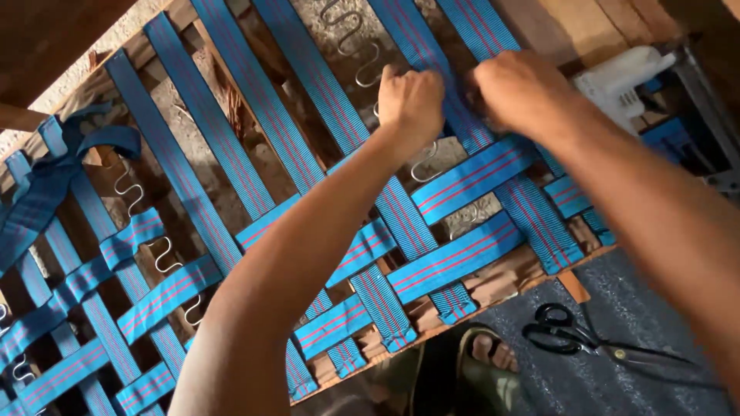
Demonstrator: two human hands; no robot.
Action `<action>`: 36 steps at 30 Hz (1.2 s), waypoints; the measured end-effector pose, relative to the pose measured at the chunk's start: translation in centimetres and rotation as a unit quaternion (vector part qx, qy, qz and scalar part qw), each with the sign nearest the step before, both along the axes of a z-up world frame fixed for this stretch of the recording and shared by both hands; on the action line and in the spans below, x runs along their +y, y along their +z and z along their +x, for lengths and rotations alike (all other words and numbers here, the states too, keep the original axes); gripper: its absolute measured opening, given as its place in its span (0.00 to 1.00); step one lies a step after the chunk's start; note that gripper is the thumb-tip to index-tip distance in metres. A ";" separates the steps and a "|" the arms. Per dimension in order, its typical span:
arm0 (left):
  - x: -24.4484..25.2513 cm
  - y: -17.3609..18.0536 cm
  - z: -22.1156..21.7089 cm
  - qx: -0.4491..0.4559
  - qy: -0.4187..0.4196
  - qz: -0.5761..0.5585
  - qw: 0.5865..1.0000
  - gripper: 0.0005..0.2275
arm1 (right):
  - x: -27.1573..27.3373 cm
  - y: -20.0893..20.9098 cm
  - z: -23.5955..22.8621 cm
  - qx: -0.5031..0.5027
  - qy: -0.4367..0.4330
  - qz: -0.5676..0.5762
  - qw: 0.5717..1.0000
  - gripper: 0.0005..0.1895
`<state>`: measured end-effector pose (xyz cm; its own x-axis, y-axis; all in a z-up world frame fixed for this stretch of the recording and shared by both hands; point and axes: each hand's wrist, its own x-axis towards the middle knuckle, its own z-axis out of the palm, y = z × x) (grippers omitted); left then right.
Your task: Applying and stapling elastic webbing to a wooden furniture frame.
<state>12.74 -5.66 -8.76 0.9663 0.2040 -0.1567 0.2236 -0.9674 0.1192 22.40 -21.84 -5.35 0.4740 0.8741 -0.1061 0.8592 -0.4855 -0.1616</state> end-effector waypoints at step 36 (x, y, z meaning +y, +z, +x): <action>-4.1 0.8 13.9 -0.204 -0.165 -0.347 0.900 0.19 | -10.0 9.4 3.8 -0.121 -0.128 0.036 0.984 0.20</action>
